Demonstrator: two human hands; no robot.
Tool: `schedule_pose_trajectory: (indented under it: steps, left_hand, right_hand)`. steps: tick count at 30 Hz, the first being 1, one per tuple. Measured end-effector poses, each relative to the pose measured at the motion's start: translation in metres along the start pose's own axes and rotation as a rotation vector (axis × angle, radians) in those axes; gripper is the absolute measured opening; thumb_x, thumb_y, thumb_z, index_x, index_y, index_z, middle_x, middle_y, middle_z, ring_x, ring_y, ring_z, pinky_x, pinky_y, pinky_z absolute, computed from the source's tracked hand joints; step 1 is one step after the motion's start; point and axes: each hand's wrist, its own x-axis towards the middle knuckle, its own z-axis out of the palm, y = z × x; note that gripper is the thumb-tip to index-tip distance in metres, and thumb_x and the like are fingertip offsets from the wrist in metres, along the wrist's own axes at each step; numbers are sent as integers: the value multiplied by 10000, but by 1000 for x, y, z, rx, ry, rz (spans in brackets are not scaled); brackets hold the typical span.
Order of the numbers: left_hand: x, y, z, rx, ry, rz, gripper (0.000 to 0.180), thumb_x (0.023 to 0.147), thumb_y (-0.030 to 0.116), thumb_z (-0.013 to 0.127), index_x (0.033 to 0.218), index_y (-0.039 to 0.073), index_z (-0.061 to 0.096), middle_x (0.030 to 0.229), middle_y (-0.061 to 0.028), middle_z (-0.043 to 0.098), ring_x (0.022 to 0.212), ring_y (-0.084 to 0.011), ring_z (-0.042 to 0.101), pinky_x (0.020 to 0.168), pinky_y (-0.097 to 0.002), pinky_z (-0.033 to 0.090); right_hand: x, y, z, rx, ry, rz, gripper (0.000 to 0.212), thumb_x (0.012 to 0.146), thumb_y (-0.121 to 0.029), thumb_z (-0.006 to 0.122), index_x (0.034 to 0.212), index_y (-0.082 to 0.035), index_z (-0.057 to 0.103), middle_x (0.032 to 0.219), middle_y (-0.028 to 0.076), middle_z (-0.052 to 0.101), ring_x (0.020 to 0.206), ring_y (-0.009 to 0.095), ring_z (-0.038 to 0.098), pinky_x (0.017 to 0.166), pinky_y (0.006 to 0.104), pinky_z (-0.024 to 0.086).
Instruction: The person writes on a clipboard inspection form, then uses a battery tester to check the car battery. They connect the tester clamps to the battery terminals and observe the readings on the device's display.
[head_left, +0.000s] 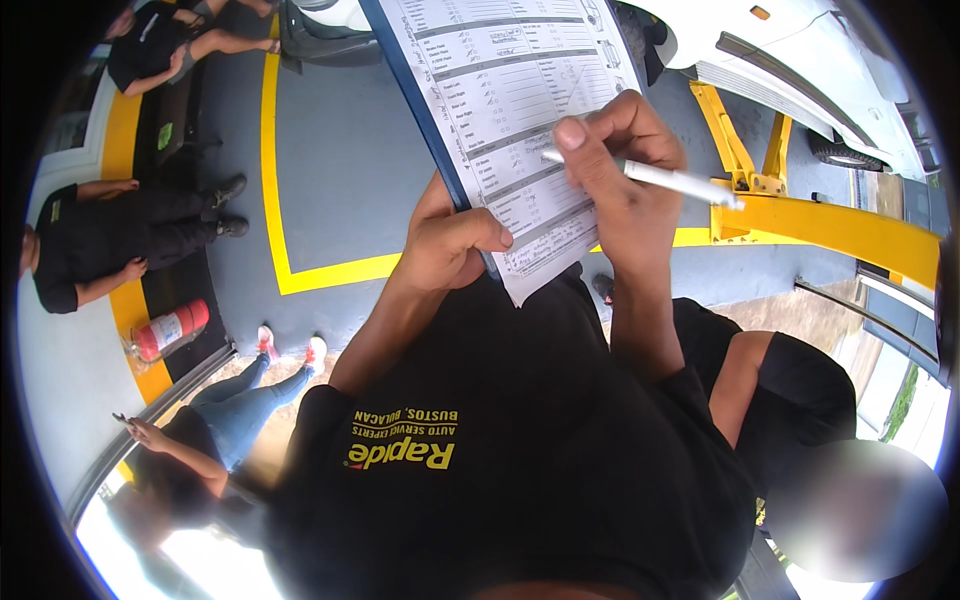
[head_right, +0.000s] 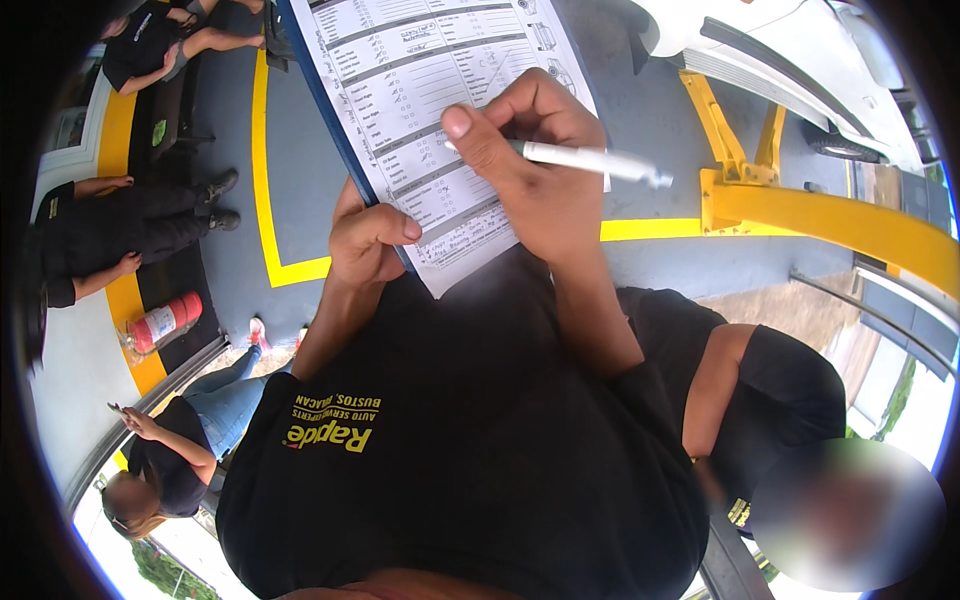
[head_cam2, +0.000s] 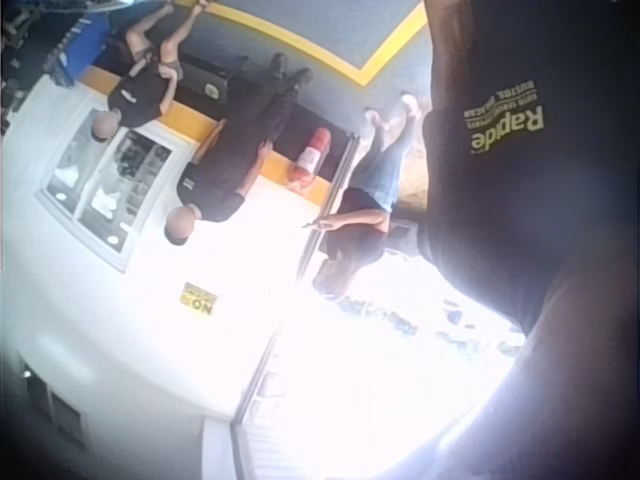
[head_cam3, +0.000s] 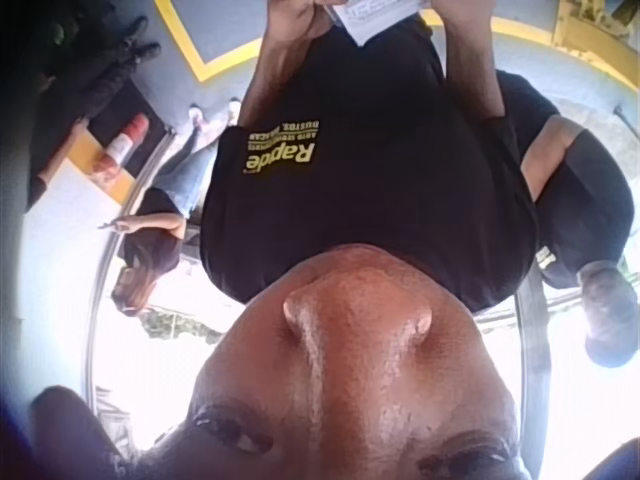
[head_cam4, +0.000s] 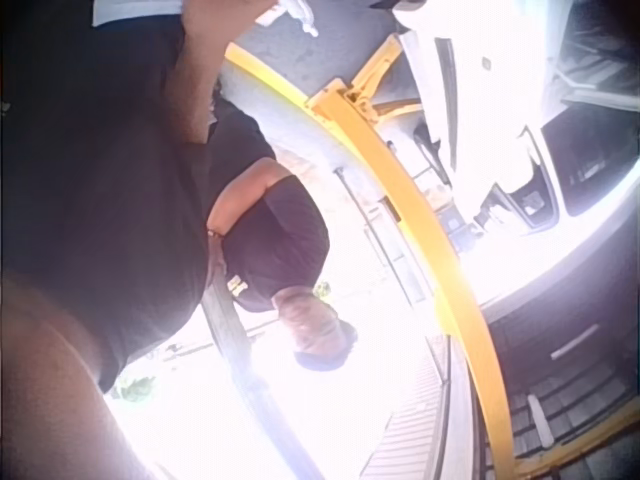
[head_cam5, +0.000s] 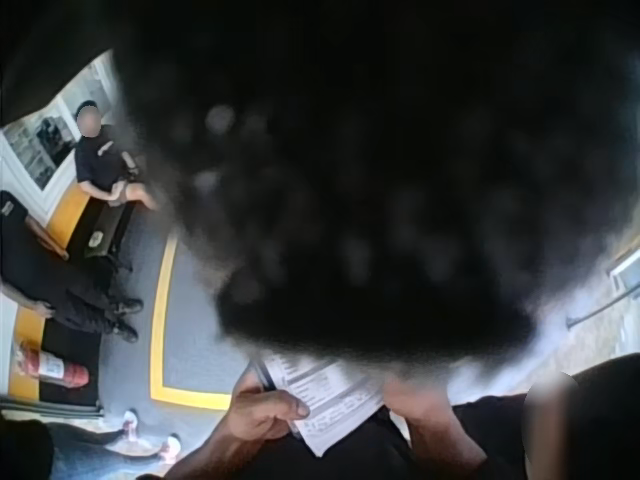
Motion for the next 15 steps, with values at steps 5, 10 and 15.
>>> schedule_pose_trajectory:
  steps: [5, 10, 15]
  left_hand:
    - [-4, 1, 0, 20, 12, 0, 886, 653, -111, 535, 1518, -77, 345, 1425, -241, 552, 1340, -375, 548, 1104, -463, 461]
    - [-9, 0, 5, 19, 14, 33, 888, 648, -118, 527, 1517, -72, 353, 1422, -241, 556, 1338, -372, 549, 1101, -453, 463]
    - [-14, -2, 4, 16, 32, 27, 893, 643, -121, 521, 1519, -74, 349, 1429, -247, 551, 1344, -373, 544, 1100, -448, 463]
  right_hand:
    - [-5, 5, 2, -51, -61, -126, 353, 890, -63, 828, 706, -51, 527, 603, -19, 563, 547, 17, 458, 486, 218, 331]
    - [-13, 4, -11, -157, -128, -83, 380, 887, -27, 783, 655, -59, 483, 561, -22, 510, 521, 24, 408, 460, 245, 305]
    - [-18, 5, -9, -204, -108, -85, 377, 856, -1, 759, 634, -59, 461, 541, -19, 470, 522, 33, 369, 460, 261, 303]
